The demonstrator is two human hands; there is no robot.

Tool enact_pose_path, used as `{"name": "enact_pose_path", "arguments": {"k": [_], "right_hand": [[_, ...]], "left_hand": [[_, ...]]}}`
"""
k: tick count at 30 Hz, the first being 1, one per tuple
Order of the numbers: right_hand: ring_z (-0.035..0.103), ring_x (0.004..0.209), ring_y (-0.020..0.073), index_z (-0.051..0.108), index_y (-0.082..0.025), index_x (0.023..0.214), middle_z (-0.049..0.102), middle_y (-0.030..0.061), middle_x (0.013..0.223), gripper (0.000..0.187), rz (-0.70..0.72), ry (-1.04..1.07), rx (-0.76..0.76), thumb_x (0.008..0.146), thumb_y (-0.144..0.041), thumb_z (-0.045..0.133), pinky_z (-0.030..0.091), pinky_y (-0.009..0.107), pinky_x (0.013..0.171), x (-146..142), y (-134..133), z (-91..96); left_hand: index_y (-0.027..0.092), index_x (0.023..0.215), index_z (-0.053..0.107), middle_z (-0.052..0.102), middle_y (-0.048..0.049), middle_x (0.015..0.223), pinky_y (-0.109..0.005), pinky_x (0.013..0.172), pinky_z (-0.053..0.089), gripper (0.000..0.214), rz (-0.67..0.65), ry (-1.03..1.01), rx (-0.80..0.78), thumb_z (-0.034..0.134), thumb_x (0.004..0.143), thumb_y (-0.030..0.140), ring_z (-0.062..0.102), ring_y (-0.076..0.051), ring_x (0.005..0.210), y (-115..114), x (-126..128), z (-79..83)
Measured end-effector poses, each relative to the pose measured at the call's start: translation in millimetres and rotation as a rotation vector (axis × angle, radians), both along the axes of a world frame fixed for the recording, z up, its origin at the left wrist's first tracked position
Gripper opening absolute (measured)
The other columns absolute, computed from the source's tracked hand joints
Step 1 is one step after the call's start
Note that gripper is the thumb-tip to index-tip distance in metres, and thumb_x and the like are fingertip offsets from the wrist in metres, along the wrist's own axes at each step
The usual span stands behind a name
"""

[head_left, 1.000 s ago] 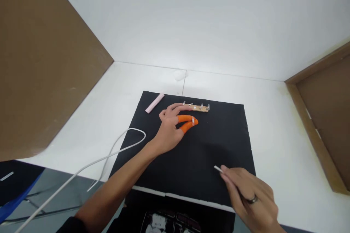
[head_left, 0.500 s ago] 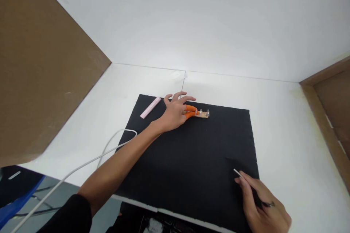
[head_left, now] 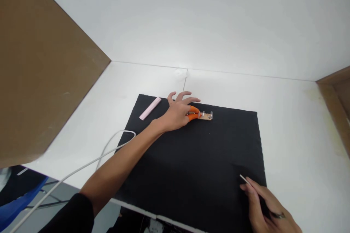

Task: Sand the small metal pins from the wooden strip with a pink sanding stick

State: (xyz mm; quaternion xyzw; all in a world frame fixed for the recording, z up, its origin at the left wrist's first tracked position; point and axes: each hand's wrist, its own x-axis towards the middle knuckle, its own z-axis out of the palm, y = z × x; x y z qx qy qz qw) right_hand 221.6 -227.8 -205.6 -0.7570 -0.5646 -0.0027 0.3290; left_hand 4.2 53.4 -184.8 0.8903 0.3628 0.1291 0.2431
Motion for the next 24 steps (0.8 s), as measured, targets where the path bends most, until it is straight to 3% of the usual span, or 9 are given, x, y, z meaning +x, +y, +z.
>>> {"name": "enact_pose_path", "arguments": {"k": [8,14,24], "right_hand": [[0.083,0.068,0.0257,0.078,-0.025,0.106,0.083,0.0009,0.078,0.011,0.048,0.087,0.036,0.103,-0.027,0.068,0.068,0.033,0.065,5.9,0.7,-3.2],[0.084,0.074,0.0266,0.078,-0.025,0.108,0.084,0.0033,0.081,0.013,-0.014,0.127,0.038,0.104,-0.030,0.067,0.069,0.035,0.069,0.2,-1.4,-5.0],[0.084,0.068,0.0252,0.078,-0.023,0.106,0.084,0.0016,0.079,0.011,0.105,0.011,0.066,0.103,-0.026,0.068,0.069,0.031,0.063,12.5,0.7,-5.5]], "left_hand": [[0.030,0.096,0.084,0.072,-0.0014,0.147,-0.073,0.128,0.005,0.011,-0.049,0.015,-0.068,0.074,0.101,0.030,0.043,-0.037,0.157,9.2,-1.8,5.1],[0.028,0.095,0.083,0.070,-0.0024,0.150,-0.069,0.130,0.004,0.012,-0.036,0.030,-0.097,0.075,0.100,0.036,0.042,-0.036,0.158,10.4,-2.0,15.8],[0.026,0.103,0.080,0.068,-0.0048,0.153,-0.070,0.130,0.005,0.015,-0.012,0.052,-0.096,0.080,0.097,0.040,0.041,-0.038,0.159,8.5,-5.3,23.0]]}}
